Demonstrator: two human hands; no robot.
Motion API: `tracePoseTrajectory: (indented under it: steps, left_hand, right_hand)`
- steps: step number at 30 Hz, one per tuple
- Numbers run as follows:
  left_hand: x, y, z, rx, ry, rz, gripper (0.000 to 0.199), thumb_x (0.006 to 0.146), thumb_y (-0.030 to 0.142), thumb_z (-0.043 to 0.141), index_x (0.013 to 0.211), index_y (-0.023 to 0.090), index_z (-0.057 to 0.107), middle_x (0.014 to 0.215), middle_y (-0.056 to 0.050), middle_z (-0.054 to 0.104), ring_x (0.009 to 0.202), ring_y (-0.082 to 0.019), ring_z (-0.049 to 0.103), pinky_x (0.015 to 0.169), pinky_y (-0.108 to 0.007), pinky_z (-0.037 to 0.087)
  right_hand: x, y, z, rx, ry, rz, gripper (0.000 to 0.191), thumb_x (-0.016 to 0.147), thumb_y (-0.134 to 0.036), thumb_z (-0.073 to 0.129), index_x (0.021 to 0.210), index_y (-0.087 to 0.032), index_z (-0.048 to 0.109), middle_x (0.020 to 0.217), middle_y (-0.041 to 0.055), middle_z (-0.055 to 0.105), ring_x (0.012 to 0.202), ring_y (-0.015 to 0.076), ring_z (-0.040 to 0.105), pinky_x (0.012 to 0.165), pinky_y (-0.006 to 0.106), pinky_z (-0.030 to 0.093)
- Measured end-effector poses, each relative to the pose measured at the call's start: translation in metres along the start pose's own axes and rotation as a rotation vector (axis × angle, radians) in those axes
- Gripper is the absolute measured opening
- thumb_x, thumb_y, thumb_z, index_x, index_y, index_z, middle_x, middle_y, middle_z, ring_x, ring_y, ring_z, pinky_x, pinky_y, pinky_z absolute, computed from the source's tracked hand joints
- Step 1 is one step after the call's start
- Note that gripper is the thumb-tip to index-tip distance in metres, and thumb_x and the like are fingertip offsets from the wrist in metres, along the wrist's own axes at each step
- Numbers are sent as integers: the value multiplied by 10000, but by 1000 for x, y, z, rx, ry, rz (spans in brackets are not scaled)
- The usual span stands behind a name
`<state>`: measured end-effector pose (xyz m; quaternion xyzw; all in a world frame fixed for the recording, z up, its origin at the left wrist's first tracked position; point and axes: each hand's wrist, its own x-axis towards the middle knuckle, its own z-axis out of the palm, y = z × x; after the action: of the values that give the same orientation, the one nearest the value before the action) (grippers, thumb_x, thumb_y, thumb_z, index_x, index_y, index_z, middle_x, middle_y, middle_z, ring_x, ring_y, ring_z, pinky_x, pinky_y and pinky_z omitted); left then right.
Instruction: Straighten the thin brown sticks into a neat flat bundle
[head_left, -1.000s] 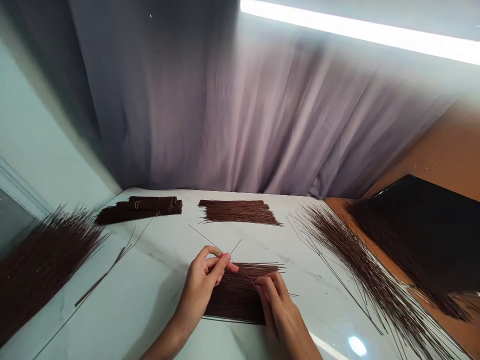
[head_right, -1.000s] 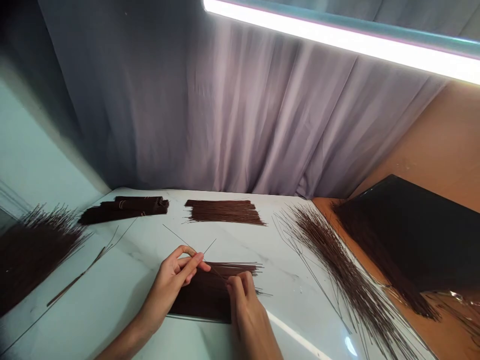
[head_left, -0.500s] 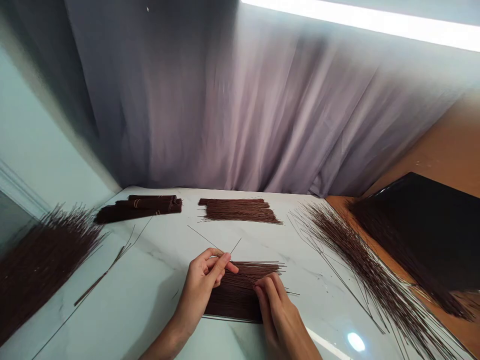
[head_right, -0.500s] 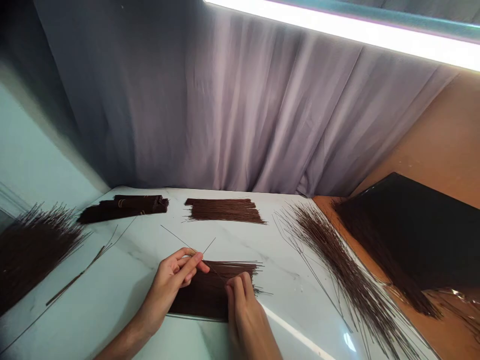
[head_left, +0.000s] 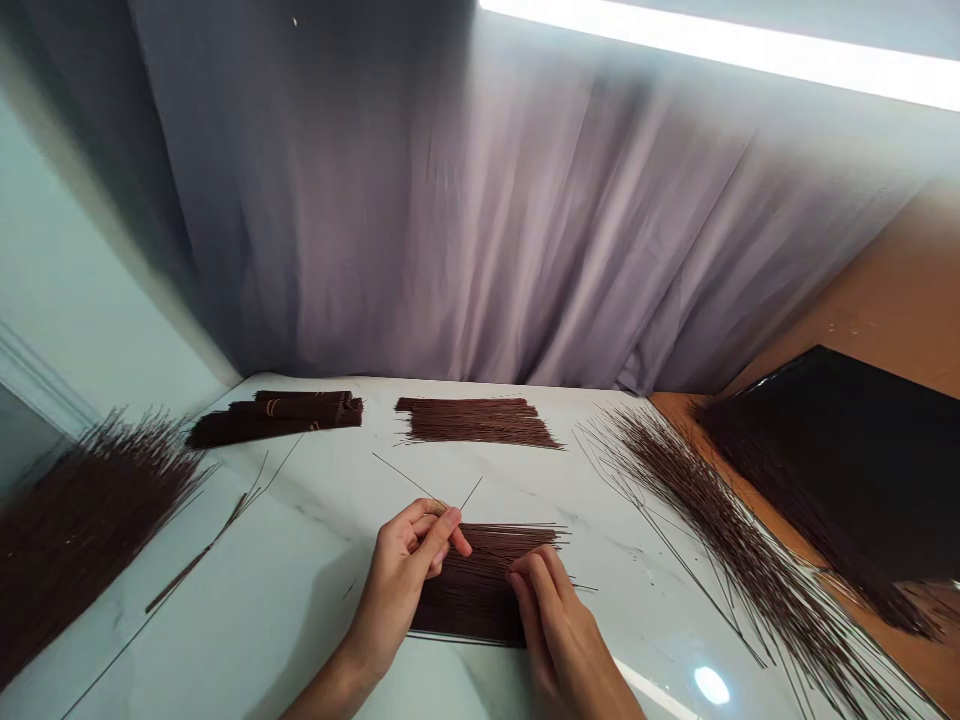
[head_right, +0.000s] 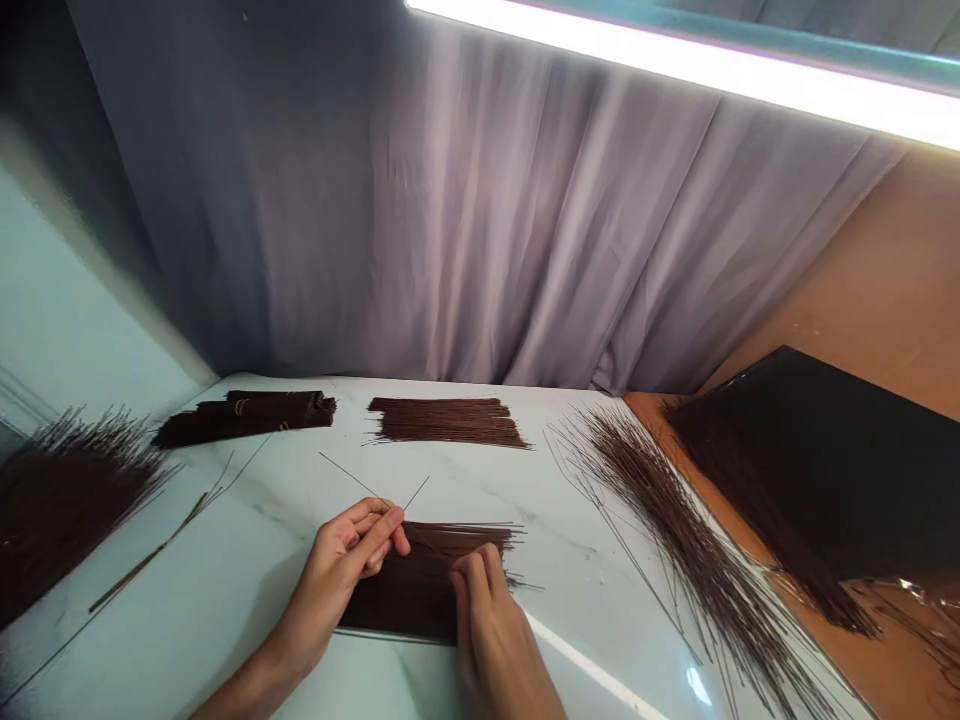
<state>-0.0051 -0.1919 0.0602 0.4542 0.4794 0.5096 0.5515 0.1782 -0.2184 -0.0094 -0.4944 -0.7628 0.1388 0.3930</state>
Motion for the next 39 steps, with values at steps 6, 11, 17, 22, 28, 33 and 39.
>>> tracePoseTrajectory:
  steps: [6,11,17,22,28,33,39]
  left_hand:
    - [2,-5,-3,58,-11,8,325,903,474,689,828,157,678,716,-41,715,554,-105,367,523,-232,302]
    - [4,-11,-5,77,-2,-10,360,891,500,688,836,145,712,709,-60,729,548,-109,379,508,-232,303]
    - [2,-11,-4,140,16,70,312,932,451,652,806,168,687,676,-31,718,556,-117,412,539,-241,341]
    - [3,-11,-3,174,24,92,301,935,432,645,775,178,665,661,-17,709,556,-122,415,555,-251,348]
    - [0,-10,-3,179,4,95,308,958,434,618,785,182,652,668,-13,694,578,-130,421,569,-255,346]
    - [1,-11,-3,166,-11,83,311,974,437,597,797,183,624,668,0,671,577,-123,411,574,-250,340]
    - [-6,-2,-7,185,-126,52,310,987,430,582,803,181,611,633,13,637,583,-121,396,590,-250,331]
  right_hand:
    - [0,0,-2,19,31,-3,217,1066,-207,288,965,-263,472,867,25,521,657,172,600,536,278,506]
    - [0,0,-3,26,-4,0,212,1071,-208,272,988,-269,458,883,26,513,668,175,596,551,284,511]
    - [0,-1,-3,49,-16,-3,217,1078,-223,271,997,-268,467,892,25,514,676,175,590,577,294,516]
    - [0,-1,-5,52,-25,-26,226,1082,-224,265,1015,-263,477,907,31,520,688,173,590,587,301,523]
    - [2,-1,-9,63,-64,-23,211,1083,-215,272,1000,-260,461,912,33,515,689,167,578,592,297,508]
    - [0,-4,-9,56,-68,-30,215,1078,-196,272,988,-258,457,898,29,512,696,165,581,583,279,496]
    - [14,9,-24,-37,-109,-3,220,1071,-212,300,938,-249,470,904,31,550,659,154,577,581,264,490]
